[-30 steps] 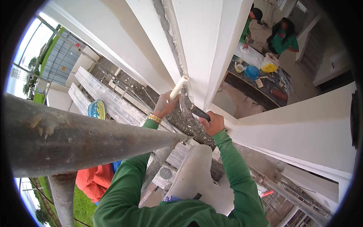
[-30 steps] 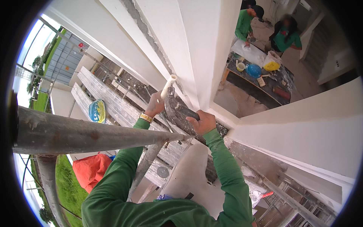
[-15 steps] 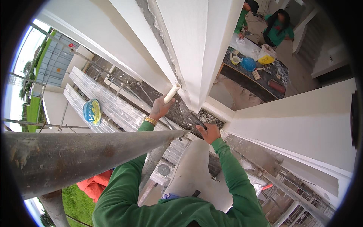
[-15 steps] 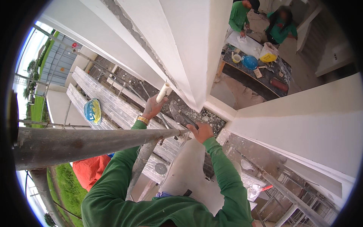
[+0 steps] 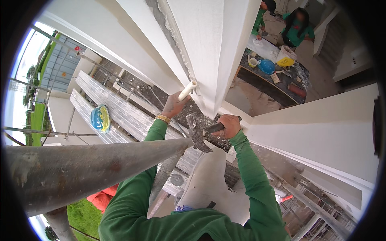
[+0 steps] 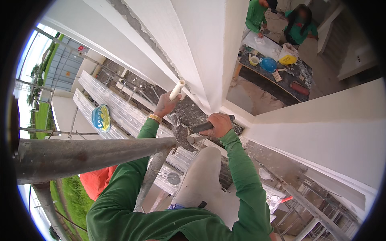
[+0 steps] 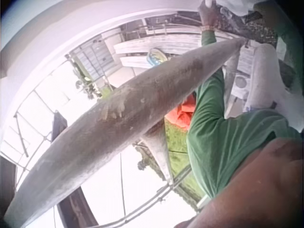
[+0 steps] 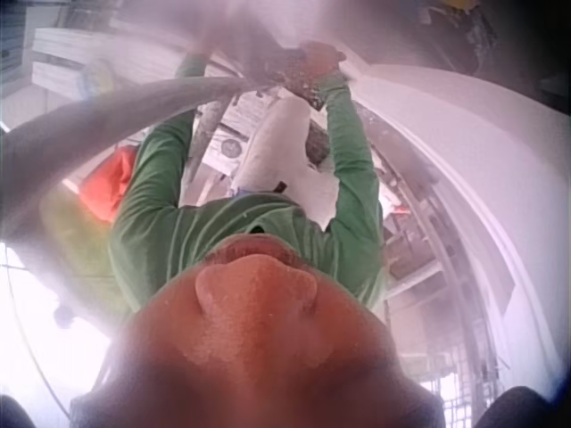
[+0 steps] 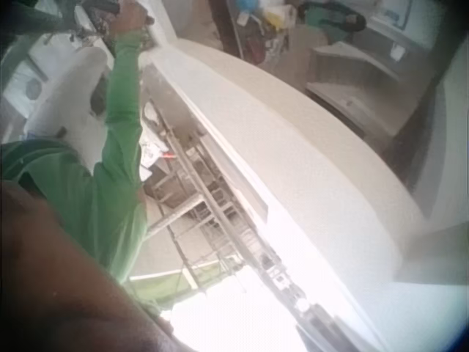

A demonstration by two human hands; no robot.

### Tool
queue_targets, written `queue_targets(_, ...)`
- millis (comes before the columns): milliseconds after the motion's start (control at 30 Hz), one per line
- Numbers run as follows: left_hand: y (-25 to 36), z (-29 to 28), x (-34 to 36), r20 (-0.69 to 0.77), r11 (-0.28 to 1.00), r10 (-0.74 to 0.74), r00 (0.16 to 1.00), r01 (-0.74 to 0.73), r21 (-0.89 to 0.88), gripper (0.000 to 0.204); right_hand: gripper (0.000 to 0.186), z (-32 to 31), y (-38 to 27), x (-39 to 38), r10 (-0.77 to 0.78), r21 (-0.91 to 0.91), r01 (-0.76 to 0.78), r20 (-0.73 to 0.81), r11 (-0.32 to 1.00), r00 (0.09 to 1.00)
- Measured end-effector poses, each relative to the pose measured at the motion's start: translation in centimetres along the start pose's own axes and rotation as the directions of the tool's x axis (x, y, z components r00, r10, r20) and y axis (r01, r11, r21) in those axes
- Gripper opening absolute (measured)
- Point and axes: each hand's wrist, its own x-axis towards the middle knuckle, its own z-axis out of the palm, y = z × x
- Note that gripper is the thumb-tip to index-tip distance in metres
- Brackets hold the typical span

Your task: The person applies plaster to a white wall corner using a trowel and a wooden stick. They smooth the plaster along the corner, occasionally pause to clean the tools, and continue working on the wall surface while standing on scaffolding.

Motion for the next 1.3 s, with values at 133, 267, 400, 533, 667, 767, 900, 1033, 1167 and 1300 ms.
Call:
queue_targets(133, -2.0, 0.0, 0.4, 0.006, 0.998, 0.024, 1.0, -0.024, -0.059, 0.043, 0.06, 0.9, -0.4, 1.4, 0.379, -0.316, -0.337, 0.083, 0.887, 0.921)
queue_targets(267, 0.0, 0.1, -0.1, 0.008, 1.0, 0.009, 1.0, -0.009, 0.007, 0.037, 0.07, 0.4, 0.7, -0.2, 0.042, -0.081, -0.038, 0.058, 0.996, 0.997)
queue_targets(400, -0.1, 0.0, -0.1, 0.002, 0.998, 0.012, 1.0, -0.012, 0.058, 0.038, 0.066, 0.8, 0.7, 1.4, 0.402, -0.308, -0.369, 0.049, 0.877, 0.914)
queue_targets(533, -1.1, 0.3, -0.6, -0.03, 0.997, 0.005, 1.0, -0.007, -0.083, 0.038, 0.071, 0.2, 0.5, 0.8, 0.173, -0.106, -0.17, 0.019, 0.98, 0.985)
queue_targets(667, -0.3, 0.4, -0.5, -0.013, 0.998, -0.047, 0.999, 0.046, -0.04, 0.037, 0.071, 0.7, 1.0, 2.0, 0.433, -0.182, -0.421, 0.034, 0.889, 0.901)
queue_targets(767, 0.3, 0.3, -1.9, -0.084, 0.999, 0.007, 0.996, -0.011, -0.045, 0.036, 0.067, 0.6, 0.9, 0.4, 0.389, -0.037, -0.391, -0.053, 0.919, 0.92)
queue_targets(900, 1.4, -0.3, -1.4, -0.023, 0.999, -0.046, 0.999, 0.046, 0.02, 0.036, 0.059, -0.4, -0.1, -1.0, 0.362, 0.052, -0.362, 0.002, 0.931, 0.932)
queue_targets(1033, 1.7, -0.3, -0.5, 0.008, 0.998, -0.054, 0.999, 0.053, 0.012, 0.036, 0.057, -0.1, -0.6, -0.9, 0.295, 0.101, -0.294, 0.006, 0.95, 0.956)
queue_targets(1167, 1.4, -0.4, -0.3, 0.05, 0.999, -0.05, 0.998, 0.049, 0.017, 0.036, 0.059, -0.7, -0.6, 0.3, 0.049, -0.022, -0.049, -0.024, 0.999, 0.999)
queue_targets(1300, -0.1, -0.3, 0.1, 0.036, 0.996, 0.077, 0.996, -0.076, -0.044, 0.042, 0.064, -0.3, -0.6, 2.5, 0.258, -0.269, -0.23, 0.073, 0.935, 0.964)
